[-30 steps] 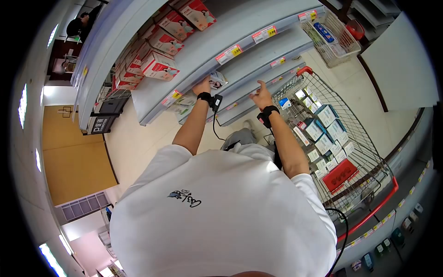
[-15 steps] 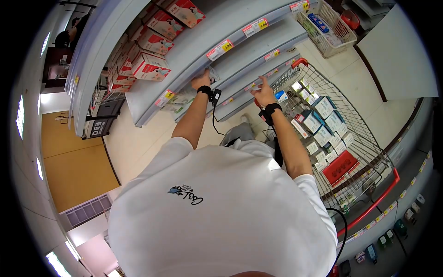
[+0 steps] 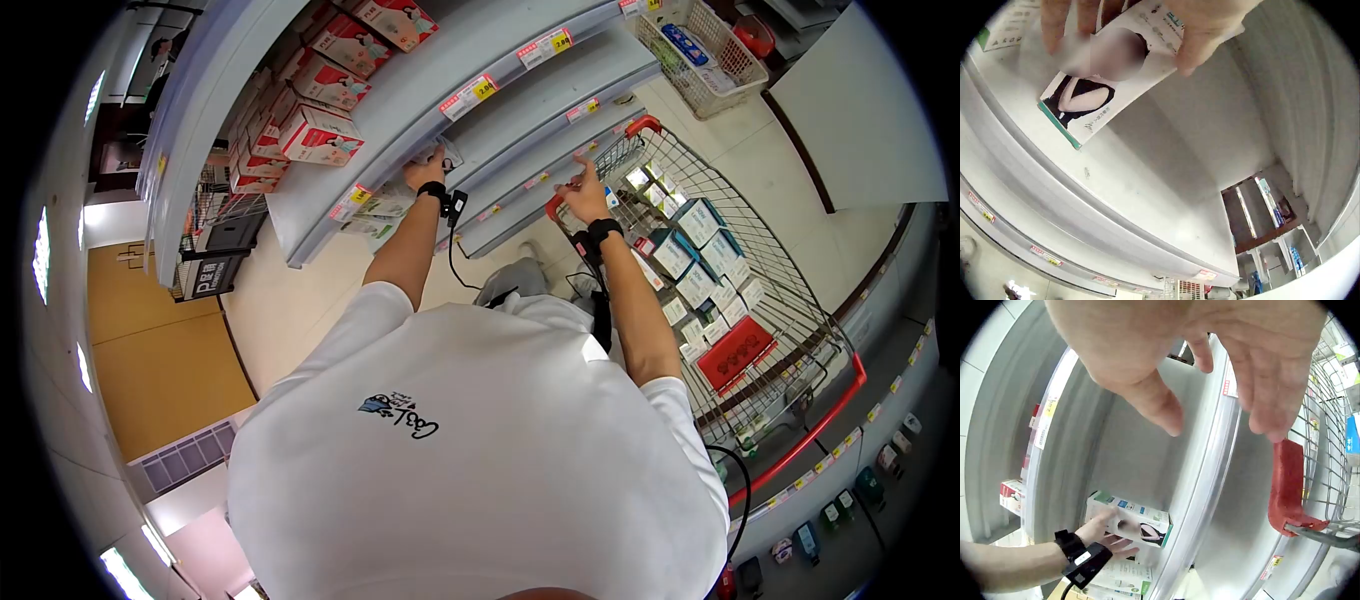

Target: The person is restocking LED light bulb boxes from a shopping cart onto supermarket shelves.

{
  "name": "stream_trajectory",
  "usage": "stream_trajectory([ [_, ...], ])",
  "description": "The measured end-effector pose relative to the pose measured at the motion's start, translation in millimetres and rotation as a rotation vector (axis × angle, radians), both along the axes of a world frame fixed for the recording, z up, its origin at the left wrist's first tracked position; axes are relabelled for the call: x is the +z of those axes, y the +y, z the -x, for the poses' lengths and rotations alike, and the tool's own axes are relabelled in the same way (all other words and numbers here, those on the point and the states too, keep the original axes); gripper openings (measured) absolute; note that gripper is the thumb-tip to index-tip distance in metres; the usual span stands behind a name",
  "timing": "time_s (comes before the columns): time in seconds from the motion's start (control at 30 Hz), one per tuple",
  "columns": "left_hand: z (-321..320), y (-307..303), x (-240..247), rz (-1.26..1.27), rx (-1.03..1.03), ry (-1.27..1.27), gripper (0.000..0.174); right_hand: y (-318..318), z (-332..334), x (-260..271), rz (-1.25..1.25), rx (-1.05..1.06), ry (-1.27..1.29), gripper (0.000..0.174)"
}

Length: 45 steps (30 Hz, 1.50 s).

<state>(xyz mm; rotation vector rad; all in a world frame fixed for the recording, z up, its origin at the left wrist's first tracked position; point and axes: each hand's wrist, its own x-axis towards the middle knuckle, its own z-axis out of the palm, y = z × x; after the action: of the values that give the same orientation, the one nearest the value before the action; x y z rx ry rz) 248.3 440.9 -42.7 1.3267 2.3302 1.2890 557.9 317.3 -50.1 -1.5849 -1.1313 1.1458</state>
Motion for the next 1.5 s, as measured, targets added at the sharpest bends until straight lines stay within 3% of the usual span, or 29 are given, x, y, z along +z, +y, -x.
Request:
stream_trajectory([
  [0.17, -28, -21, 48, 0.132, -0.011, -0.232, 0.099, -3, -13, 2, -0.021, -0.048, -0.028, 0.076],
  [0.3, -18, 0, 1, 0.052, 0.071, -0.053, 0.105, -6, -21, 13, 0.042, -0.024, -0.072, 0.076],
  [0.37, -28, -2, 12, 0.121, 0.188, -0.06, 0.081, -8, -22, 12, 0.064, -0.032, -0.074, 0.076],
  [0.67, -36, -21, 25, 0.307, 0.3, -0.09, 0.089, -15, -31, 14, 0.067, -0.06, -0.07, 0.073],
  [0.87, -32, -34, 20, 0.249, 0.254, -0.066, 0.079, -8, -41, 0, 0.06, -0.058, -0.162, 0.074],
  [1.1, -38, -36, 25, 0.269, 0.275, -0.044, 0.079, -9, -40, 3, 0.073, -0.057, -0.161, 0.076],
  [1.37, -20, -38, 5, 0.202, 0.252, -0.076, 0.083, -12, -47, -5, 0.102, -0.043, -0.162, 0.077],
  [1.5, -9, -47, -16, 0.341, 0.174, -0.045, 0.091, -13, -68, -24, 0.101, -0.121, -0.165, 0.076],
])
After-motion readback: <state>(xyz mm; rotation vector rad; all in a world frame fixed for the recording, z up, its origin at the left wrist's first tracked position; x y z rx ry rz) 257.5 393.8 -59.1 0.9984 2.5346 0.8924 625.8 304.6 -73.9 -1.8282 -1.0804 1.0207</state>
